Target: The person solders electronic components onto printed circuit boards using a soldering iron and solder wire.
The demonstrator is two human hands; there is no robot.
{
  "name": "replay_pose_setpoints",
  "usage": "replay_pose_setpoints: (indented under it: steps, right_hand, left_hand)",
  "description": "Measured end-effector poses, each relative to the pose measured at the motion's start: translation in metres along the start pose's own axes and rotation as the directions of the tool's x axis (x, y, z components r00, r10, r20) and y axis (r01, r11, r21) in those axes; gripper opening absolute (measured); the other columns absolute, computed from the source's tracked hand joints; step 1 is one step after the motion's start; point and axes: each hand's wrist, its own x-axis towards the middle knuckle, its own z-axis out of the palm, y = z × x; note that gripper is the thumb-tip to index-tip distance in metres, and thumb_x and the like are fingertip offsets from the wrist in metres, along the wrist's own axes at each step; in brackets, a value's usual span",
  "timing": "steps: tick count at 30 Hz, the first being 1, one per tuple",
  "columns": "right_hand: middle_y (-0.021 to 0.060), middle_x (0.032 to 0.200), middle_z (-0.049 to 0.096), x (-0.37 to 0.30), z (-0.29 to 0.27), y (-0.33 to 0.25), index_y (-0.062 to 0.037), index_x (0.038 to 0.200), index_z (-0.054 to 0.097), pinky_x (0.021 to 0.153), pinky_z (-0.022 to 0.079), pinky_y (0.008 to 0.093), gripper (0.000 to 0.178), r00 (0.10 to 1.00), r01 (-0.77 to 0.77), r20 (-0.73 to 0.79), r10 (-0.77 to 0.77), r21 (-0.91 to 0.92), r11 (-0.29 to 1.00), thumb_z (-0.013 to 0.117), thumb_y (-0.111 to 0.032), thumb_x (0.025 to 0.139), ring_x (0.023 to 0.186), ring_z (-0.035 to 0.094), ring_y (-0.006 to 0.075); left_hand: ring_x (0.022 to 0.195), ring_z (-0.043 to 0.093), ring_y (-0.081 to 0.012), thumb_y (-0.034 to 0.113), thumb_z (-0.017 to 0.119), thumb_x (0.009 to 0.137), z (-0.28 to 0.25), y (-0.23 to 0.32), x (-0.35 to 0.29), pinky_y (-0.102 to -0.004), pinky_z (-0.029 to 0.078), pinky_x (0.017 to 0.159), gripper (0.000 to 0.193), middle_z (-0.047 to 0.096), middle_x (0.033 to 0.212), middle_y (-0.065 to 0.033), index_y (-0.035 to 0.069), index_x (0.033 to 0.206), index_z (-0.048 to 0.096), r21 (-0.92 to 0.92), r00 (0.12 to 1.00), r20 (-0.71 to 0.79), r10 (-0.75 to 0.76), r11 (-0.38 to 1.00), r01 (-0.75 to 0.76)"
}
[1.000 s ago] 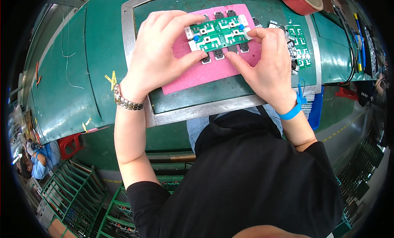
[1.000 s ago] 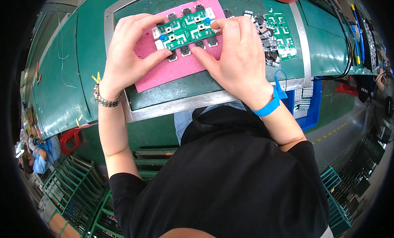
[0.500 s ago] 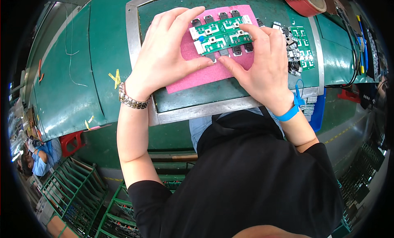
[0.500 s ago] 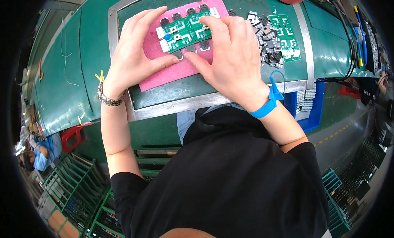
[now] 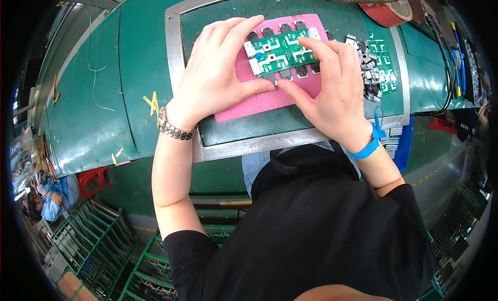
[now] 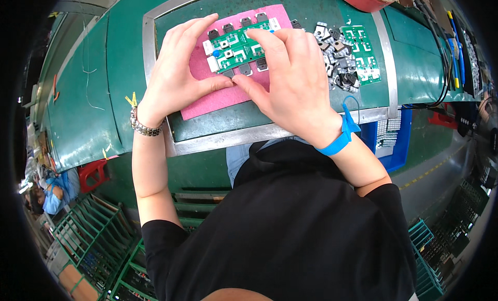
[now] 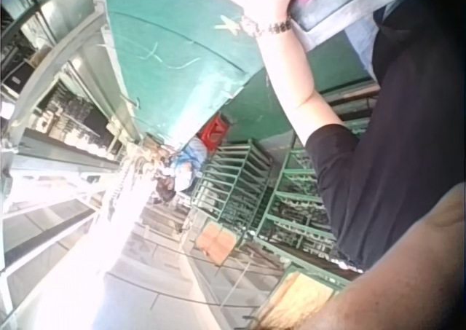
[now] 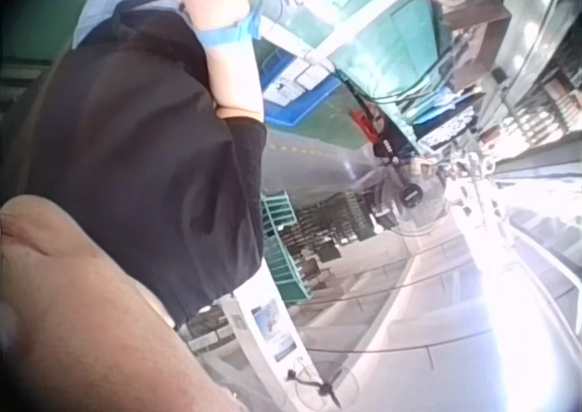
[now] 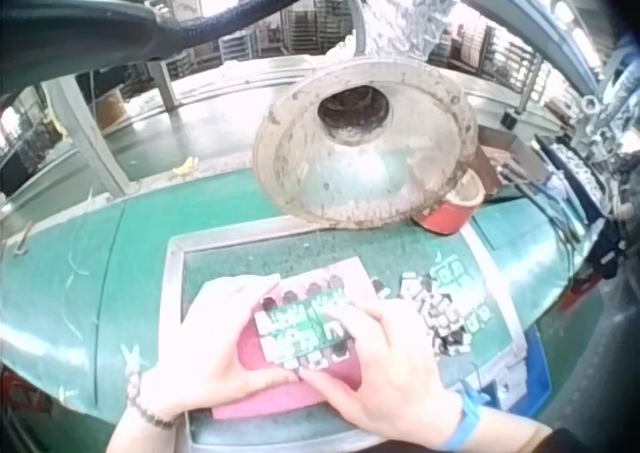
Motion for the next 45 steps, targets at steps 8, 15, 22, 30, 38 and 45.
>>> replay_pose_setpoints:
  steps: [8,15,22,30,38,45]
  right_hand:
    - [0.0138,0.105,0.052,-0.003,-0.011,0.006,-0.0073,0.124,0.052,0.079,0.044,0.0394,0.058,0.998,-0.053,-0.020,0.053,0.032,0.998,0.079,-0.017,0.073,0.093,0.052,0.0300]
    - [0.0133,0.105,0.052,-0.004,-0.026,0.009,-0.0062,0.123,0.053,0.079,0.044,0.0384,0.055,0.995,-0.095,-0.037,0.094,-0.016,0.995,0.077,-0.014,0.074,0.094,0.052,0.0292]
    - [0.0118,0.104,0.053,-0.008,-0.054,0.020,-0.0054,0.119,0.056,0.079,0.044,0.0370,0.050,0.988,-0.134,-0.088,0.129,-0.057,0.989,0.077,-0.011,0.074,0.088,0.054,0.0260]
    - [0.0031,0.099,0.055,-0.033,-0.130,0.105,-0.0012,0.124,0.055,0.077,0.042,0.0256,0.034,0.680,-0.513,-0.239,0.693,0.520,0.683,0.056,-0.020,0.096,0.086,0.051,0.0120]
    - [0.0194,0.108,0.060,-0.079,-0.180,0.240,0.0087,0.118,0.047,0.068,0.052,0.0285,0.038,0.539,0.091,0.228,0.811,0.941,-0.325,0.052,-0.024,0.099,0.078,0.060,0.0194]
    - [0.0204,0.109,0.055,-0.051,-0.173,0.299,0.0000,0.117,0.050,0.068,0.052,0.0306,0.030,0.506,0.188,0.167,0.846,0.936,-0.298,0.059,-0.018,0.095,0.078,0.060,0.0206]
  left_hand:
    - [0.119,0.048,-0.0286,0.026,0.088,0.057,-0.001,0.000,0.000,-0.0397,0.041,0.102,0.095,0.060,0.123,-0.0058,0.010,0.139,0.043,-0.042,0.999,0.029,-0.026,0.999,0.027]
    - [0.118,0.048,-0.0277,0.030,0.087,0.059,-0.002,0.001,0.000,-0.0409,0.037,0.103,0.093,0.062,0.119,-0.0039,0.009,0.138,0.043,-0.032,0.998,0.045,-0.051,0.998,0.052]
    - [0.117,0.049,-0.0284,0.026,0.087,0.058,-0.004,0.007,0.009,-0.0409,0.037,0.103,0.094,0.062,0.119,-0.0060,0.007,0.139,0.042,-0.024,0.999,0.039,-0.009,1.000,0.010]
    - [0.115,0.048,-0.0291,0.014,0.087,0.052,-0.005,0.010,0.003,-0.0409,0.039,0.102,0.100,0.061,0.121,-0.0104,0.003,0.140,0.041,-0.039,0.993,0.076,-0.085,0.995,0.089]
    - [0.128,0.043,-0.0304,0.030,0.091,0.051,-0.009,0.001,0.005,-0.0414,0.035,0.108,0.109,0.051,0.136,-0.0113,0.004,0.143,0.037,-0.131,0.990,-0.052,-0.130,0.984,0.122]
    - [0.126,0.045,-0.0295,0.022,0.087,0.060,-0.010,-0.004,-0.005,-0.0398,0.037,0.106,0.094,0.053,0.132,-0.0120,0.005,0.140,0.041,-0.095,0.983,-0.076,-0.168,0.982,0.161]
